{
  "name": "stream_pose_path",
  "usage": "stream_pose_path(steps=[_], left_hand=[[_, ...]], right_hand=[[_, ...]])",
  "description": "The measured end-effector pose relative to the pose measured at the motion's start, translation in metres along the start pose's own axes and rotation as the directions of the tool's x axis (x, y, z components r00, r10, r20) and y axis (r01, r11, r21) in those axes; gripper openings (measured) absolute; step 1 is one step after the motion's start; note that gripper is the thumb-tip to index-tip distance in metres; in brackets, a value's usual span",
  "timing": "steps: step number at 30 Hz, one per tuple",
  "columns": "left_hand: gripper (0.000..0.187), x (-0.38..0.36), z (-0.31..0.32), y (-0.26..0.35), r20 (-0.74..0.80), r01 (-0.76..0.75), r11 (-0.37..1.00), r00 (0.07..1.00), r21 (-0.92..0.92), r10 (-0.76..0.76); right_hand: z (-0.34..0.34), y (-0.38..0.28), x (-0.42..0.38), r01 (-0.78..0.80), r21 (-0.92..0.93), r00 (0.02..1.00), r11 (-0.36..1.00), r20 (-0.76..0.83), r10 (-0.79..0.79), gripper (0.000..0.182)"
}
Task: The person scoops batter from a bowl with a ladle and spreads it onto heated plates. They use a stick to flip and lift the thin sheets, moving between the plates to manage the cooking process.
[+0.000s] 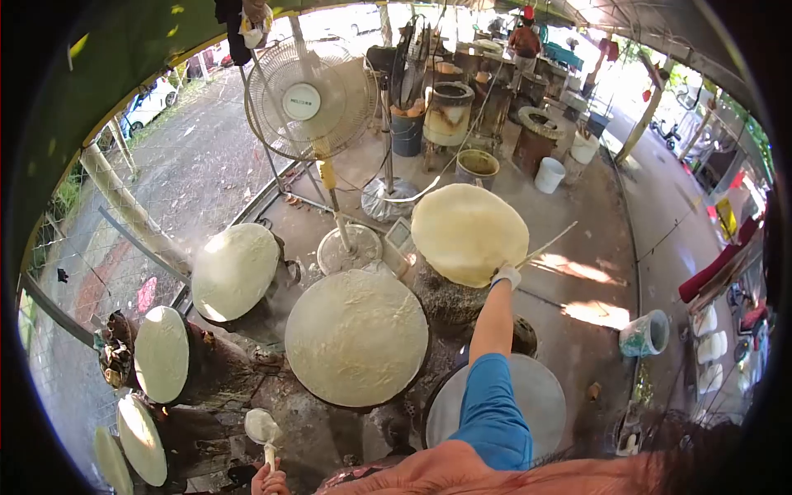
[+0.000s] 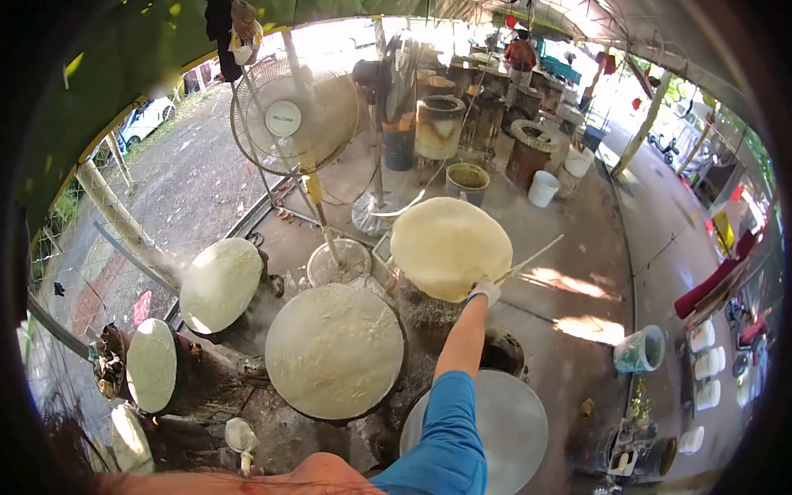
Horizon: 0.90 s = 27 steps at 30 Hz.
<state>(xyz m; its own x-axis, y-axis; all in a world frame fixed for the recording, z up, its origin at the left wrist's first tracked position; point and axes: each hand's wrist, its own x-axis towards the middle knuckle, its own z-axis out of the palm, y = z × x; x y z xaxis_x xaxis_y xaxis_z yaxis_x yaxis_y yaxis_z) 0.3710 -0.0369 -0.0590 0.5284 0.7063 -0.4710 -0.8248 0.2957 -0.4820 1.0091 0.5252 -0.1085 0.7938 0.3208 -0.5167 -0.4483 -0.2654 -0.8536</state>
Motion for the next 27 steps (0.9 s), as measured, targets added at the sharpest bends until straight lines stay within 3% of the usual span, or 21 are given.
stream_pose_path(steps=[3,5,6,8,9,10,12,13,15,16,17,18,19,21,22,23,24,26,27], left_hand=[[0.034,-0.011,-0.015,0.000,0.056,0.061,0.998,0.997,-0.013,-0.060],[0.036,-0.026,-0.029,-0.003,0.106,0.098,0.995,0.990,-0.026,-0.095],[0.037,-0.036,-0.038,-0.005,0.135,0.114,0.993,0.985,-0.033,-0.109],[0.038,-0.060,-0.057,-0.014,0.204,0.142,0.989,0.970,-0.048,-0.129],[0.041,-0.063,-0.035,-0.054,0.276,0.037,0.992,0.961,-0.122,-0.002],[0.041,-0.067,-0.014,-0.079,0.297,0.025,0.991,0.955,-0.134,0.016],[0.024,-0.087,0.012,-0.110,0.028,-0.115,0.952,0.991,-0.285,0.128],[0.024,-0.099,0.007,-0.107,0.023,-0.119,0.960,0.991,-0.253,0.129],[0.023,-0.115,-0.014,-0.103,-0.009,-0.168,0.969,0.986,-0.183,0.169],[0.023,-0.126,-0.021,-0.109,0.026,-0.158,0.973,0.986,-0.169,0.165],[0.023,-0.136,-0.036,-0.116,0.076,-0.175,0.959,0.978,-0.221,0.196],[0.021,-0.146,-0.049,-0.125,0.088,-0.243,0.952,0.961,-0.188,0.262],[0.020,-0.156,-0.062,-0.135,0.090,-0.315,0.933,0.938,-0.172,0.333],[0.016,-0.170,-0.090,-0.165,0.101,-0.455,0.871,0.873,-0.184,0.478],[0.014,-0.173,-0.101,-0.182,0.109,-0.522,0.826,0.827,-0.215,0.551],[0.012,-0.173,-0.119,-0.197,0.115,-0.603,0.763,0.762,-0.233,0.637],[0.010,-0.170,-0.143,-0.218,0.105,-0.673,0.695,0.695,-0.253,0.711],[0.010,-0.178,-0.174,-0.258,0.099,-0.604,0.641,0.686,-0.475,0.720],[0.010,-0.184,-0.186,-0.284,0.089,-0.615,0.576,0.638,-0.539,0.765]], right_hand=[[-0.012,-0.004,-0.003,0.080,-0.151,0.997,0.985,0.000,-0.081,0.040],[-0.050,-0.032,-0.050,0.399,-0.526,0.880,0.752,-0.010,-0.474,0.044],[-0.068,-0.041,-0.075,0.407,-0.527,0.879,0.746,0.003,-0.477,0.044],[-0.102,-0.049,-0.125,0.504,-0.692,0.770,0.517,0.088,-0.632,0.045],[-0.116,-0.045,-0.143,0.522,-0.687,0.762,0.504,0.111,-0.638,0.045],[-0.127,-0.038,-0.159,0.579,-0.681,0.728,0.448,0.184,-0.661,0.044],[-0.149,-0.026,-0.213,0.681,-0.637,0.677,0.362,0.359,-0.642,0.041],[-0.157,-0.014,-0.243,0.726,-0.600,0.657,0.336,0.462,-0.595,0.040],[-0.165,0.024,-0.274,0.936,-0.243,0.352,0.254,0.655,-0.669,0.037],[-0.166,0.039,-0.297,0.943,-0.044,0.245,0.331,0.767,-0.594,0.034],[-0.166,0.055,-0.315,0.978,0.013,0.106,0.207,0.825,-0.555,0.033],[-0.157,0.076,-0.325,0.945,-0.072,0.174,0.319,0.937,-0.304,0.029],[-0.174,0.058,-0.406,0.762,-0.356,0.334,0.542,0.932,0.142,0.023],[-0.165,0.101,-0.448,0.857,-0.147,0.004,0.495,0.961,0.278,0.018],[-0.168,0.121,-0.479,0.868,-0.083,-0.108,0.490,0.930,0.350,0.017],[-0.173,0.134,-0.509,0.821,-0.172,-0.197,0.545,0.810,0.553,0.022],[-0.169,0.160,-0.524,0.856,-0.109,-0.274,0.505,0.733,0.622,0.022],[-0.182,0.228,-0.550,0.858,0.309,-0.514,0.410,0.517,0.684,0.031],[-0.208,0.237,-0.576,0.842,0.349,-0.535,0.411,0.439,0.722,0.031]])
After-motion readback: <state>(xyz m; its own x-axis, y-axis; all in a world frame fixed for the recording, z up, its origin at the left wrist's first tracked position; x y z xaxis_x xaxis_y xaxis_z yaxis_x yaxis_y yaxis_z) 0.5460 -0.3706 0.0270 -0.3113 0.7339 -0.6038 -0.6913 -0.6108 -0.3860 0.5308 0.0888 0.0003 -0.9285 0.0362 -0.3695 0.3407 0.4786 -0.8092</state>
